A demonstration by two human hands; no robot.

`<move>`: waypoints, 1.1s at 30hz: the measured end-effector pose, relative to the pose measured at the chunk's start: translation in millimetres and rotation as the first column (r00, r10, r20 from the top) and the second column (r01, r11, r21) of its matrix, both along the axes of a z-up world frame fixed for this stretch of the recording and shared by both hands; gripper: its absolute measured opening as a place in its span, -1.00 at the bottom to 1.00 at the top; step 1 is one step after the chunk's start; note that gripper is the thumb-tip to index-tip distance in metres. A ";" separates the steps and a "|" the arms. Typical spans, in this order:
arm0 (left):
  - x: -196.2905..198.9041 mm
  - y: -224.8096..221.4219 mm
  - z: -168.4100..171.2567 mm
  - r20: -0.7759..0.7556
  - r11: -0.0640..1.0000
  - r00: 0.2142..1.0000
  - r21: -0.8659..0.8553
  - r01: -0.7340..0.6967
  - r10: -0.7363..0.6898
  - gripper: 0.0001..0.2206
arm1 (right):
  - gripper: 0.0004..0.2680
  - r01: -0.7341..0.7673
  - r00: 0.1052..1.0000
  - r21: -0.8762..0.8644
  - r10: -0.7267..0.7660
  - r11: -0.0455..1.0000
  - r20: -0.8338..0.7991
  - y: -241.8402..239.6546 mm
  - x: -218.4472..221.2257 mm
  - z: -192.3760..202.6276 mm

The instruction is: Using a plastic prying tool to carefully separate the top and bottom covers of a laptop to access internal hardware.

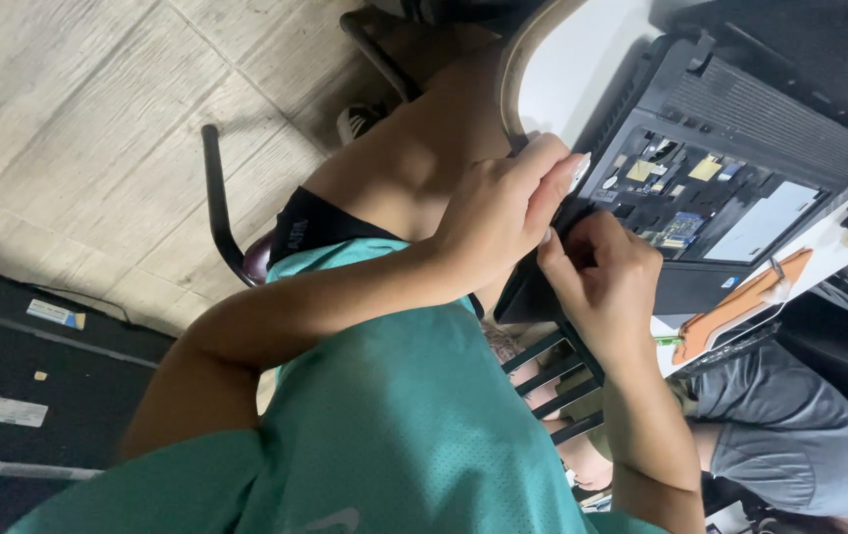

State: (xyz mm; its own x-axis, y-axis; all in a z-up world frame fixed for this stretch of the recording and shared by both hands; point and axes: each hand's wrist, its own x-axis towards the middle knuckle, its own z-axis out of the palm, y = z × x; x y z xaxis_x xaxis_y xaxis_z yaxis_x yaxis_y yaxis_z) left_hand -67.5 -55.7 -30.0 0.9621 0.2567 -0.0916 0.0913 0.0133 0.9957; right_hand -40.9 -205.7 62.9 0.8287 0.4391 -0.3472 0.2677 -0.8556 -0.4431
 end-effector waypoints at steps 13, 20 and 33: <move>16.1 4.3 8.8 -0.119 0.958 0.992 0.275 0.079 -0.048 -0.78 | -0.71 -0.090 0.991 -0.038 0.094 0.995 0.091 -3.4 0.9 -7.3; 18.0 9.3 6.5 -0.110 0.968 0.986 0.204 0.145 -0.124 -0.77 | -0.69 -0.086 0.990 -0.038 0.090 0.996 0.109 -7.9 -5.4 -8.3; -0.8 24.8 9.8 -0.014 0.974 0.986 -0.161 0.162 -0.167 -0.74 | -0.69 -0.021 0.995 -0.074 0.028 0.997 0.092 -9.1 -9.2 -9.1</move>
